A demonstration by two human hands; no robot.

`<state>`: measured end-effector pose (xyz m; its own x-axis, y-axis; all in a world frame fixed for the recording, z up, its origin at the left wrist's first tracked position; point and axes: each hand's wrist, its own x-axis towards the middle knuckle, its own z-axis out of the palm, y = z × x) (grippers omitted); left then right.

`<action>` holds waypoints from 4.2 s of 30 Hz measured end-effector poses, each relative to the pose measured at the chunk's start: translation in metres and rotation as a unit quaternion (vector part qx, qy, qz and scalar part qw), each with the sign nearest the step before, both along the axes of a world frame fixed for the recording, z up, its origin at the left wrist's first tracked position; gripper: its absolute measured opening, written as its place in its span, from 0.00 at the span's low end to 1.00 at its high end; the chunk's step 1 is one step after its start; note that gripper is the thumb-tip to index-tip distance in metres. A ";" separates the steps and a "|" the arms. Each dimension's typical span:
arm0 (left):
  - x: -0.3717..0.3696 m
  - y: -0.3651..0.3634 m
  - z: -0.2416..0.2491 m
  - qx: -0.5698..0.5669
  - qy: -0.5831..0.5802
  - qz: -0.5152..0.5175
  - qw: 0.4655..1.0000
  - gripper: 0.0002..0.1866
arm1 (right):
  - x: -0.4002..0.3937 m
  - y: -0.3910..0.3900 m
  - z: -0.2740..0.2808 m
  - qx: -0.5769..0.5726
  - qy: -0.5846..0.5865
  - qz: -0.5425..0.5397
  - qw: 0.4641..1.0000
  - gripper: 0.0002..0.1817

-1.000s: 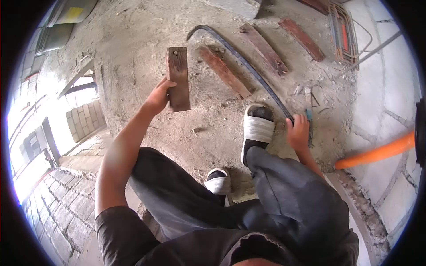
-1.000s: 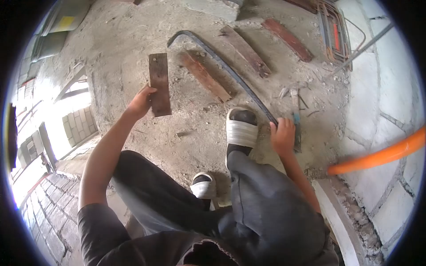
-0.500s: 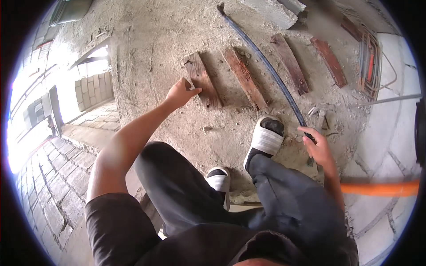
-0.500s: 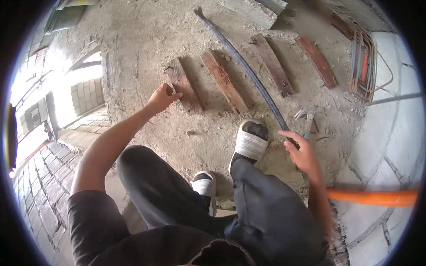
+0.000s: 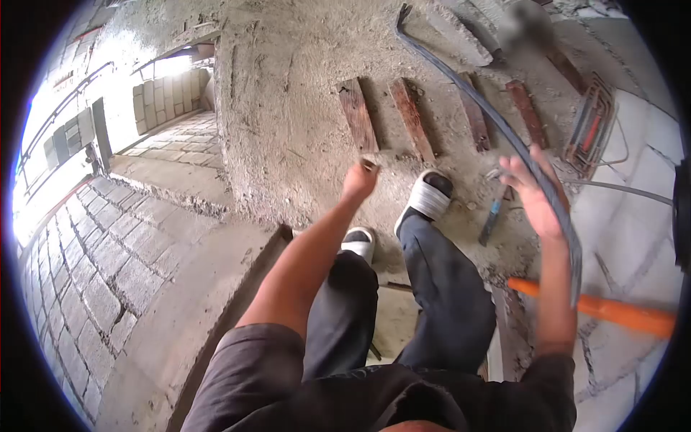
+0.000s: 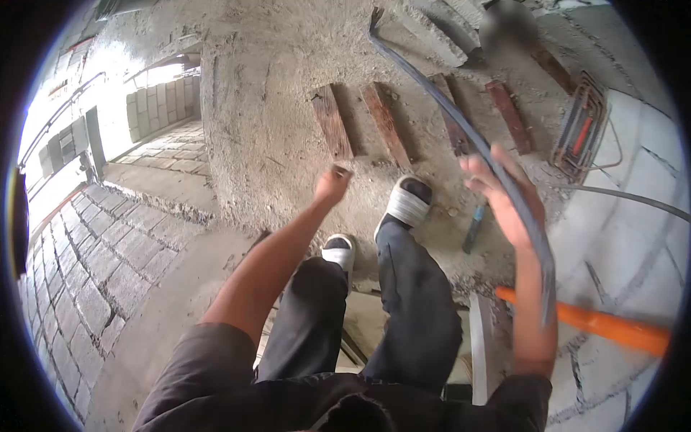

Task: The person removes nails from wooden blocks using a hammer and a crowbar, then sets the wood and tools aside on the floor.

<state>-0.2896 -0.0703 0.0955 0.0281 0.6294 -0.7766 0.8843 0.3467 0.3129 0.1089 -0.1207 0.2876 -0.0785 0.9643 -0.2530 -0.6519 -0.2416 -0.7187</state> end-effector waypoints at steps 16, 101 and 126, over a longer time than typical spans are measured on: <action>0.056 0.055 0.376 0.098 -0.228 0.286 0.926 0.12 | -0.084 0.229 0.141 0.162 -0.357 -0.081 0.917 0.29; -0.071 0.022 0.534 0.100 -0.461 -0.117 0.874 0.20 | -0.337 0.045 0.242 -0.083 -0.505 0.116 0.851 0.27; -0.032 0.026 0.499 0.116 -0.224 0.100 0.962 0.21 | -0.304 0.058 0.317 -0.594 -0.214 0.253 0.733 0.24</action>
<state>-0.3219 -0.0442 0.5950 0.1880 0.8123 -0.5521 0.5658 0.3699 0.7369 -0.1955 -0.0623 0.6048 -0.0185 -0.0824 -0.9964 -0.0400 -0.9957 0.0831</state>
